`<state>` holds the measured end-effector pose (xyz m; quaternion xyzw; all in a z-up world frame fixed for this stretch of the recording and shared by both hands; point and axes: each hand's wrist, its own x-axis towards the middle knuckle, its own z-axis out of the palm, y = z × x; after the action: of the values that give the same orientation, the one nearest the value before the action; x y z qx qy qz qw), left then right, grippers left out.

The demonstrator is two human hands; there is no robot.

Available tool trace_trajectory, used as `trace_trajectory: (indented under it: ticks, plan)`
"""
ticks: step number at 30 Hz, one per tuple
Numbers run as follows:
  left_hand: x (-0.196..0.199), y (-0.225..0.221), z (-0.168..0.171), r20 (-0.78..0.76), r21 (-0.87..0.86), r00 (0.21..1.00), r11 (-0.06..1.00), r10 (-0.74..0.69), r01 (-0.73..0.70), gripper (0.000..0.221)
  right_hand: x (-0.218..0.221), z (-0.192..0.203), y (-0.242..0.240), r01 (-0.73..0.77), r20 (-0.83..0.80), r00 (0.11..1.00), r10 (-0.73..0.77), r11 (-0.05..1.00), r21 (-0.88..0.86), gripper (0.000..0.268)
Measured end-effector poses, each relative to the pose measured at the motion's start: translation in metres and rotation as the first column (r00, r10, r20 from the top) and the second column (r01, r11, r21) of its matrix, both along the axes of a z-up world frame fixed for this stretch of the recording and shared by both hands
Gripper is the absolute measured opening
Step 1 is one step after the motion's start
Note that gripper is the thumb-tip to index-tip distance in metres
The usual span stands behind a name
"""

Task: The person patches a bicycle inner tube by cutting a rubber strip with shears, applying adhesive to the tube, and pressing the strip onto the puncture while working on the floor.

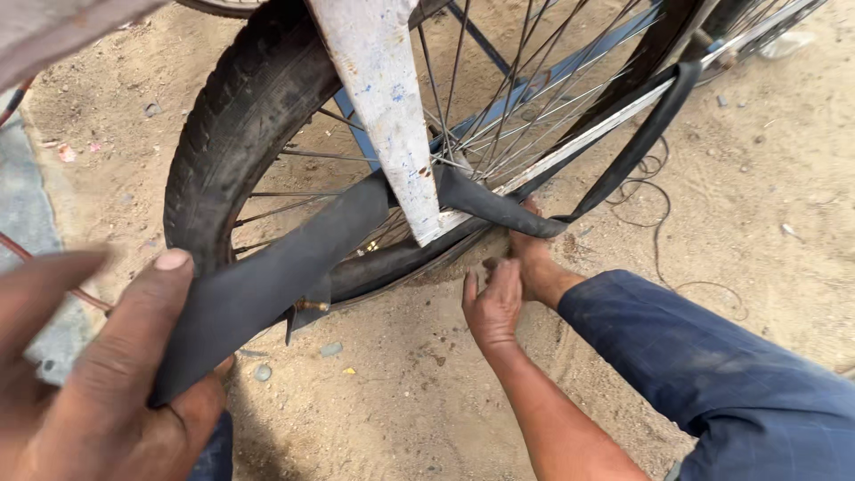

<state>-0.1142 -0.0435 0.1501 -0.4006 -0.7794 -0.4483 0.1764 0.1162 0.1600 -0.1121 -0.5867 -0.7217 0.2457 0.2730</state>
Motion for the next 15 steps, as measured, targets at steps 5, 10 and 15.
trace_trajectory:
  ticks: [5,10,15]
  plan:
    - [0.060,0.033,0.060,0.481,0.283,0.834,0.948,-0.270,0.144,0.032,0.023,0.056,0.059,0.074,-0.047,0.997,-0.058,0.801,0.594,0.080]
    - [0.047,0.043,0.051,0.337,-0.046,0.937,0.992,-0.092,0.114,0.032,0.083,0.125,0.158,-0.089,0.073,0.996,0.055,0.772,0.630,0.025]
    - [0.046,0.042,0.026,-0.159,-0.195,0.986,0.981,-0.056,0.025,0.038,0.117,0.243,0.216,-0.148,-0.287,0.950,0.119,0.986,-0.081,0.024]
